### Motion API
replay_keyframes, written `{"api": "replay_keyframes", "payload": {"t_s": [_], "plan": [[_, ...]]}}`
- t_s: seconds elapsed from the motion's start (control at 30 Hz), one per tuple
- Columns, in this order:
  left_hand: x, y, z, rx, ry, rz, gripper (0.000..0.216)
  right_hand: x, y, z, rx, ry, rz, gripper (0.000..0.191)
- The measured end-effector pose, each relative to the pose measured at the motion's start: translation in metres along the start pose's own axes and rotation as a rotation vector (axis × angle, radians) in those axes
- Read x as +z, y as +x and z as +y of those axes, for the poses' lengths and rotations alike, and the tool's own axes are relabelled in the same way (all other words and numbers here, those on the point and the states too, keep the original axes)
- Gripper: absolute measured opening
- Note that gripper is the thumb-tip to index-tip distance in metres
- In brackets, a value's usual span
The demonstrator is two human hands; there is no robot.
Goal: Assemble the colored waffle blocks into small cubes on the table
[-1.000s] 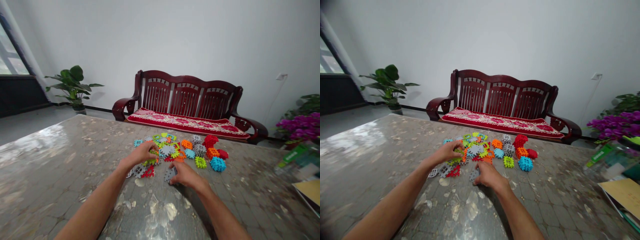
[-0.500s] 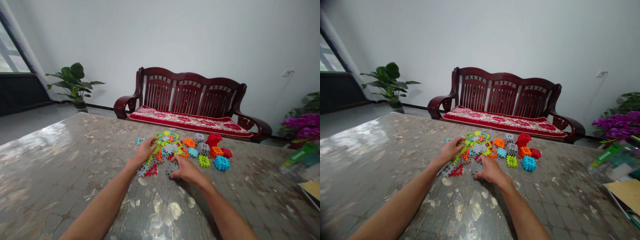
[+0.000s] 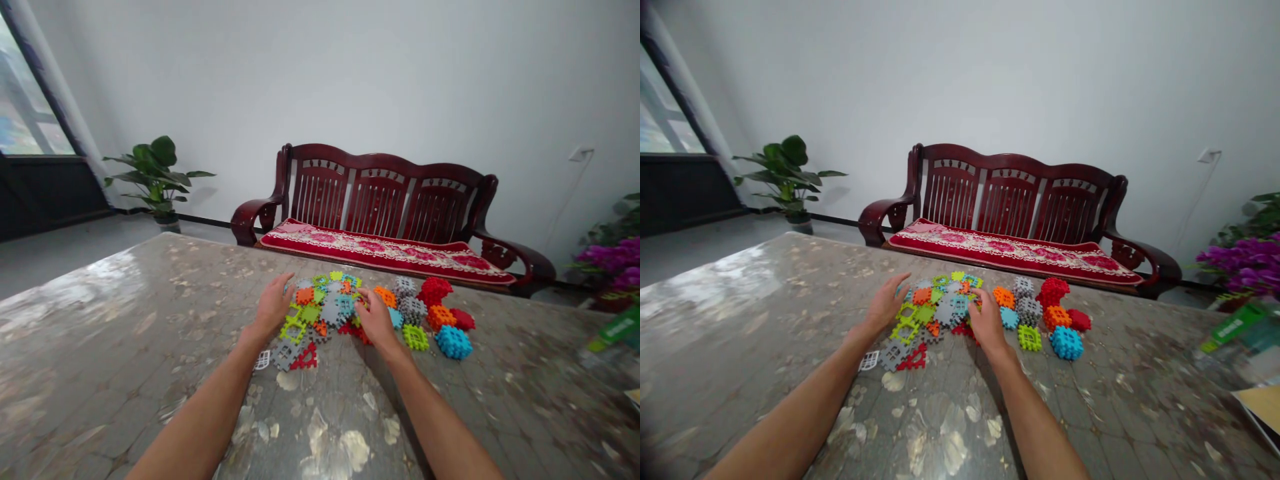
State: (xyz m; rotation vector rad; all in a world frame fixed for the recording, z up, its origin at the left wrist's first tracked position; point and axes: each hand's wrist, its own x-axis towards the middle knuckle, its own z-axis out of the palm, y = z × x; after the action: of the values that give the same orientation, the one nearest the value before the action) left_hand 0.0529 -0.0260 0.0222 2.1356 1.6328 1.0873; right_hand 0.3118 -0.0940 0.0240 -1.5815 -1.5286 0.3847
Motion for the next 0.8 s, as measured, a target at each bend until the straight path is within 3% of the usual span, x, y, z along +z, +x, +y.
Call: {"api": "replay_keyframes", "payload": {"t_s": [0.17, 0.4, 0.6, 0.7, 0.8], "plan": [[0.010, 0.001, -0.025, -0.103, 0.143, -0.017, 0.048, 0.003, -0.025, 0.011, -0.069, -0.183, 0.055, 0.041], [0.029, 0.003, -0.031, -0.062, -0.060, -0.097, 0.057, 0.023, -0.021, 0.011, -0.012, -0.076, -0.037, 0.046], [0.020, 0.005, -0.031, -0.098, -0.259, -0.119, 0.060, 0.020, -0.022, 0.011, -0.031, 0.069, 0.038, 0.045], [0.013, 0.006, -0.035, -0.126, -0.241, -0.116, 0.059, 0.012, -0.029, 0.014, -0.051, 0.095, 0.143, 0.044], [0.012, 0.006, -0.039, -0.131, -0.170, -0.084, 0.056, 0.009, -0.035, 0.019, -0.006, 0.105, 0.160, 0.045]]}}
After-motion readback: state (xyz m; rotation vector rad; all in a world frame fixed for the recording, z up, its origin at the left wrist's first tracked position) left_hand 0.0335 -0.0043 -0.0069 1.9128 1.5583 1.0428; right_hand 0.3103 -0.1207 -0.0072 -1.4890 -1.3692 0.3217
